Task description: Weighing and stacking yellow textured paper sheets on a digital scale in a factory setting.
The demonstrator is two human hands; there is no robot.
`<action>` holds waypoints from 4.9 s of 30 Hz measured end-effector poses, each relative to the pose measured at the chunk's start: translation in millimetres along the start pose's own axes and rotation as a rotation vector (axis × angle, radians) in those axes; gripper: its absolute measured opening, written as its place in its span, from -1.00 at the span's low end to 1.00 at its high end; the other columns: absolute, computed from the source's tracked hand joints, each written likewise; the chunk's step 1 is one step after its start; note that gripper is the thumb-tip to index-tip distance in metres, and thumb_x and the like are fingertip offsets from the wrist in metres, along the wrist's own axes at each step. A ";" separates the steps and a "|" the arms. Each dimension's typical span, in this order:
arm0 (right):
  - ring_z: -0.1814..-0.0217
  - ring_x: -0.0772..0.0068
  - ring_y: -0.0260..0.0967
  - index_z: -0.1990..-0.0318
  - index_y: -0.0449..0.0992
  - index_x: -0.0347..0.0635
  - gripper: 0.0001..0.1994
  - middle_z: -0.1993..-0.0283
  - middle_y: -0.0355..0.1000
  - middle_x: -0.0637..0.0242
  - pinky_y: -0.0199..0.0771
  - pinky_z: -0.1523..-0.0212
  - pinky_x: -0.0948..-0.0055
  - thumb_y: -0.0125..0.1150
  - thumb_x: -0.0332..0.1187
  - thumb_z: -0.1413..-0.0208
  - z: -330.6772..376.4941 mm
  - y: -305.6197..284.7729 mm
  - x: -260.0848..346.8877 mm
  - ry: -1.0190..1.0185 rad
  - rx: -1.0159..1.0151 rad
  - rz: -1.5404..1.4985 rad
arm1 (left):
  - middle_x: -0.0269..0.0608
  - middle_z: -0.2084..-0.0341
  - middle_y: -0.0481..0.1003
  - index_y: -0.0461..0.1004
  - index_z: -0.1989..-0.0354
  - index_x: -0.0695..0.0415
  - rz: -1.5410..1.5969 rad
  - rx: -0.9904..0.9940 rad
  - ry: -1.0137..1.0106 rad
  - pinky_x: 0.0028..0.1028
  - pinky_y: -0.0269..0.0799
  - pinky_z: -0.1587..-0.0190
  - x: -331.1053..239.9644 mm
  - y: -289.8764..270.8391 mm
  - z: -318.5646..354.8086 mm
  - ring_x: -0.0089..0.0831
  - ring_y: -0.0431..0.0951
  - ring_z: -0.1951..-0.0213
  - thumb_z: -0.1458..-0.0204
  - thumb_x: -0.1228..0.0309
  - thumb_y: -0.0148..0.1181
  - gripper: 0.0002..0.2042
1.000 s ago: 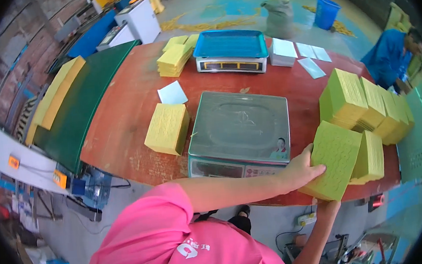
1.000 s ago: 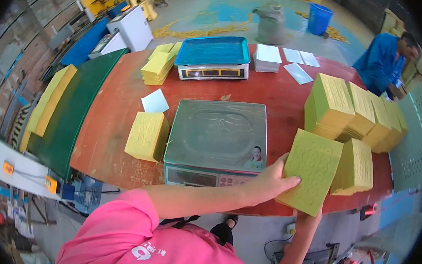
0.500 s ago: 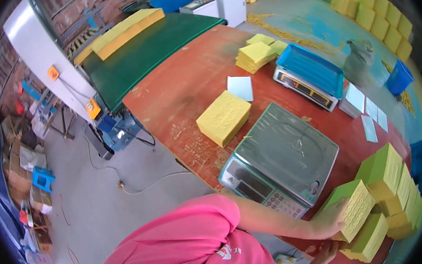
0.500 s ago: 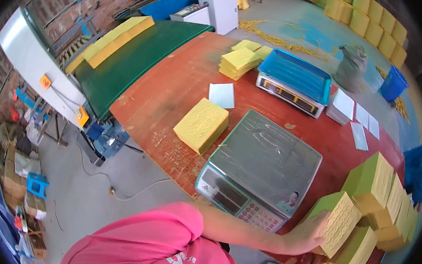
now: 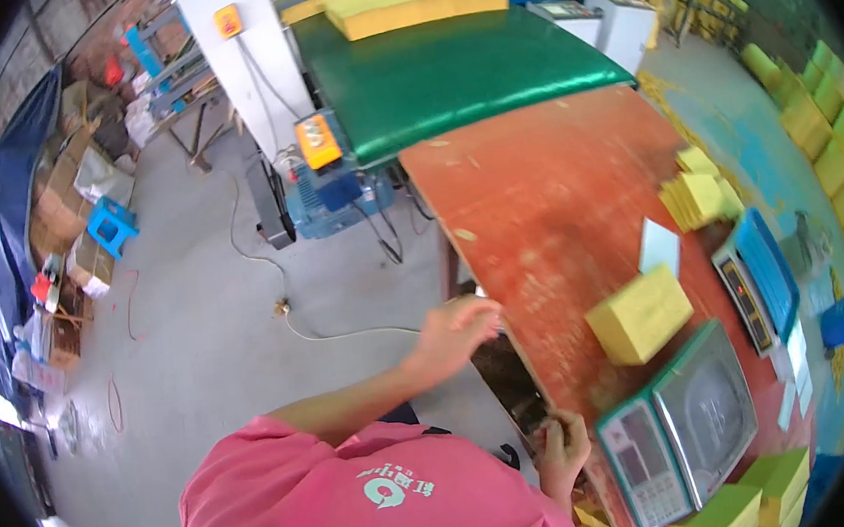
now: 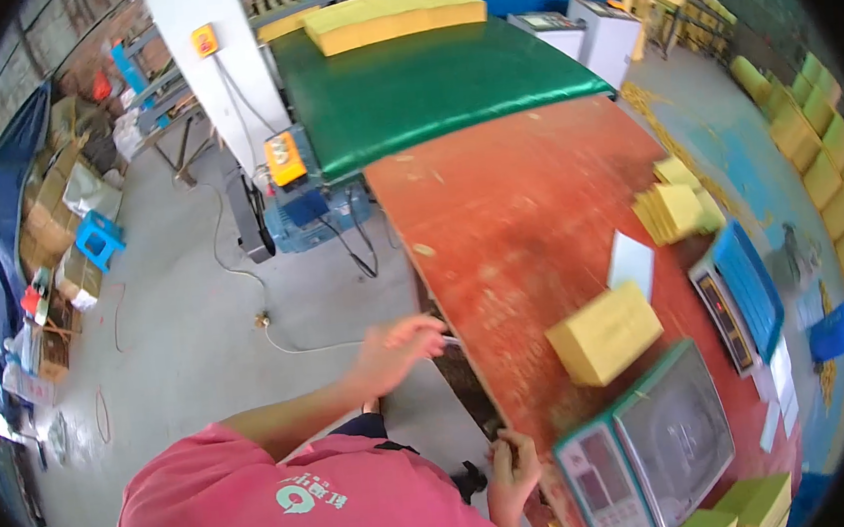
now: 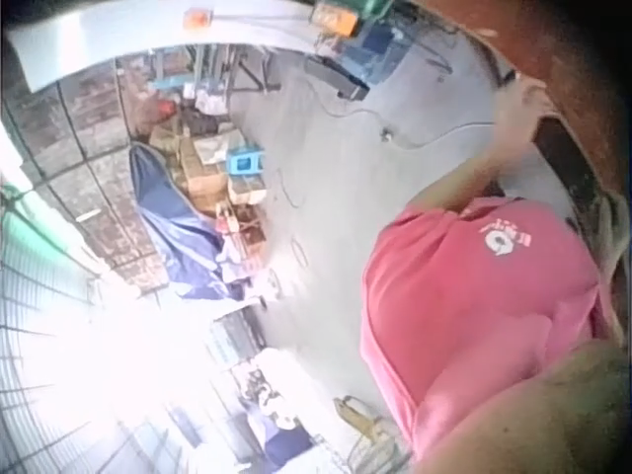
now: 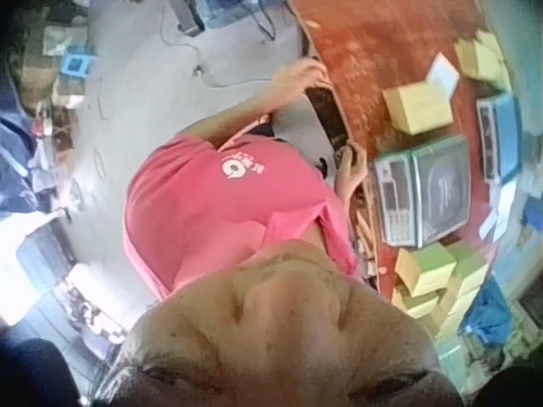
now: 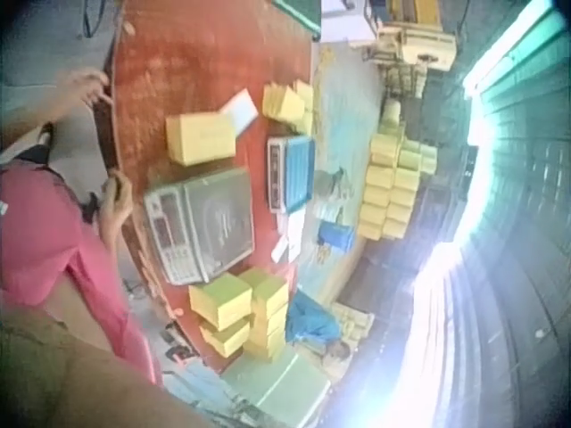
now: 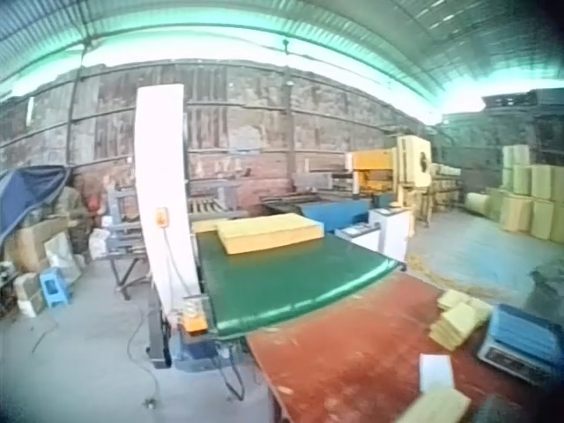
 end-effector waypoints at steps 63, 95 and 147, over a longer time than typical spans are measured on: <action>0.50 0.02 0.49 -0.09 0.45 0.03 -0.61 0.50 0.49 0.08 0.47 0.50 0.12 0.08 -0.45 -0.06 -234.3 617.6 79.2 -0.587 0.032 0.814 | -0.14 0.57 0.54 0.40 -0.05 0.26 -1.206 0.197 0.654 -0.23 0.47 0.45 -73.4 -456.3 -254.5 -0.20 0.59 0.48 0.05 0.29 0.29 -0.51; 0.47 -0.05 0.50 -0.16 0.41 0.08 -0.60 0.50 0.49 0.03 0.50 0.42 0.03 0.04 -0.36 -0.12 -231.8 619.3 76.1 -0.408 0.035 0.811 | -0.18 0.63 0.52 0.46 0.05 0.14 -1.263 0.196 0.675 -0.28 0.44 0.49 -73.4 -453.4 -260.0 -0.21 0.57 0.55 0.23 0.33 0.42 -0.51; 0.42 -0.09 0.51 -0.20 0.33 0.14 -0.58 0.46 0.51 0.02 0.51 0.36 0.00 0.00 -0.33 -0.15 -228.6 617.1 80.0 -0.323 0.088 0.742 | -0.16 0.69 0.50 0.44 0.07 0.07 -1.271 0.182 0.649 -0.25 0.42 0.55 -76.9 -448.9 -258.9 -0.18 0.56 0.61 0.22 0.28 0.45 -0.51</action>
Point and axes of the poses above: each hand's wrist, its own z-axis away from the middle knuckle, its own y-axis out of the palm, x = y × z, the point moved 4 cm from there along -z, towards the middle knuckle
